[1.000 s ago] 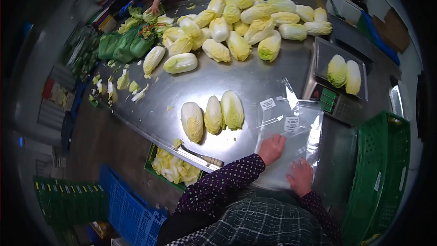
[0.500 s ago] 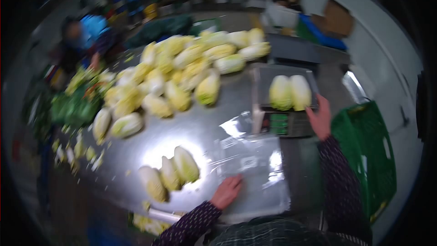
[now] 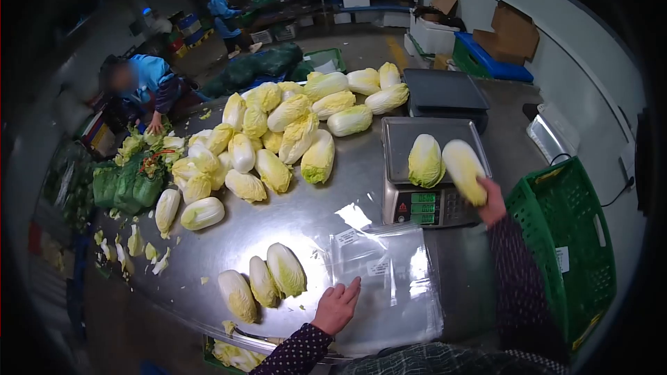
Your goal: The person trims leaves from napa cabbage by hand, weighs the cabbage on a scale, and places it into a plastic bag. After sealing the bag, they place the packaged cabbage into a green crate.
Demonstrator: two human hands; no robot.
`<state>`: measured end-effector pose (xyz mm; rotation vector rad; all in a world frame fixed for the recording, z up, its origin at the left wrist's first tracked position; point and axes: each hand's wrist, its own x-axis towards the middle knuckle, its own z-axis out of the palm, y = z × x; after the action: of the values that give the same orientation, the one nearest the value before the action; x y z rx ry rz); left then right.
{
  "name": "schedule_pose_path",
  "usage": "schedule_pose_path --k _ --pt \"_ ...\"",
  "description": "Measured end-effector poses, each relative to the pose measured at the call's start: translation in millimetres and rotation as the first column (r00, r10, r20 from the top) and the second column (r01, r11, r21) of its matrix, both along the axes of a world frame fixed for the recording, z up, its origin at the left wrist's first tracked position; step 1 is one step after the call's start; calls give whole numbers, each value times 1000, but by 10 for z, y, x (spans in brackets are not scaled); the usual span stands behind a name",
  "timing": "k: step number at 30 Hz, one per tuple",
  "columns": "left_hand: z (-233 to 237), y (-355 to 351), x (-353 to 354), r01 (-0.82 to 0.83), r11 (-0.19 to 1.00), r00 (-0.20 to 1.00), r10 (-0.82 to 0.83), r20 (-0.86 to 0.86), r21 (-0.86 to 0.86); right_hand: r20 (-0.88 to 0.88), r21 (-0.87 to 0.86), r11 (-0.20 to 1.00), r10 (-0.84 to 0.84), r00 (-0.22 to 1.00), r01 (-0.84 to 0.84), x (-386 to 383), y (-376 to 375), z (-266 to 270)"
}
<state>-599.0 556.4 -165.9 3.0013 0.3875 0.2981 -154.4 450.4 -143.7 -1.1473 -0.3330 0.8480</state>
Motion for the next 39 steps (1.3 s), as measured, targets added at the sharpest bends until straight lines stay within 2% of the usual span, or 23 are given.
schedule_pose_path --k 3,6,10,13,15,16,17,19,20,24,25,28,29,30,31,32,33,34,35,36,37,38,39 --pt "169 -98 144 -34 999 991 34 -131 4 -551 164 986 121 826 -35 -1193 -642 184" --pt "164 -181 238 -88 981 994 75 -82 -173 -682 483 861 484 549 -159 -2217 -992 -23" --pt "434 -286 166 -175 886 973 223 65 -430 -636 335 893 449 627 -300 -2806 -1203 -283" --pt "476 -464 89 -22 841 978 131 164 -540 38 -77 995 69 997 -65 -3088 -1235 -127" --pt "477 -751 148 126 830 978 -11 210 -544 697 -200 976 78 713 89 -3121 -1186 57" --pt "461 -888 163 212 803 965 -80 252 -557 901 -218 957 123 416 189 -3151 -1196 108" --pt "440 -980 123 225 812 965 -112 236 -538 926 -145 968 59 373 206 -3178 -1160 17" --pt "418 -1079 70 257 833 962 -174 209 -489 329 -182 977 -50 943 116 -3193 -1164 7" --pt "469 -1044 42 244 824 962 -139 234 -511 -94 -164 984 -84 992 68 -3213 -1163 8" --pt "656 -992 -42 329 781 926 -155 345 -532 -99 -44 982 -187 977 183 -3532 -1168 -170" --pt "665 -1034 -41 381 775 904 -200 377 -503 644 -74 973 -121 755 219 -3521 -1178 -278" --pt "833 -1073 -73 417 717 898 -230 375 -558 534 -182 955 -105 839 236 -3400 -1094 -295" --pt "857 -1037 -155 353 718 930 -202 306 -600 100 -153 965 -199 975 213 -3379 -1111 -259" --pt "878 -1003 -186 285 725 956 -165 244 -627 -346 -97 975 -222 912 201 -3308 -1103 -209" --pt "895 -1022 -193 314 660 948 -182 261 -682 -722 -27 977 -165 672 211 -3267 -1077 -182" --pt "903 -1068 -201 340 591 940 -197 278 -732 -265 -70 953 -304 915 296 -3273 -1013 -249" --pt "902 -1121 -217 354 511 935 -203 289 -783 263 -77 918 -358 896 390 -3323 -945 -406" --pt "908 -1157 -222 356 495 934 -223 280 -792 713 -49 880 -300 634 472 -3400 -924 -524" --pt "926 -1174 -197 359 479 931 -243 272 -801 786 -34 889 -258 561 458 -3343 -913 -624" --pt "941 -1174 -150 370 469 925 -261 275 -802 410 -102 929 -286 866 355 -3279 -889 -616" --pt "950 -1175 -175 283 396 954 -211 214 -873 -57 -105 967 -241 969 234 -3205 -850 -595" --pt "909 -1169 -197 251 406 964 -185 190 -879 -519 -52 991 -132 845 123 -3201 -826 -601" --pt "843 -1152 -197 220 415 973 -157 169 -883 -644 48 979 -122 755 199 -3205 -754 -651"
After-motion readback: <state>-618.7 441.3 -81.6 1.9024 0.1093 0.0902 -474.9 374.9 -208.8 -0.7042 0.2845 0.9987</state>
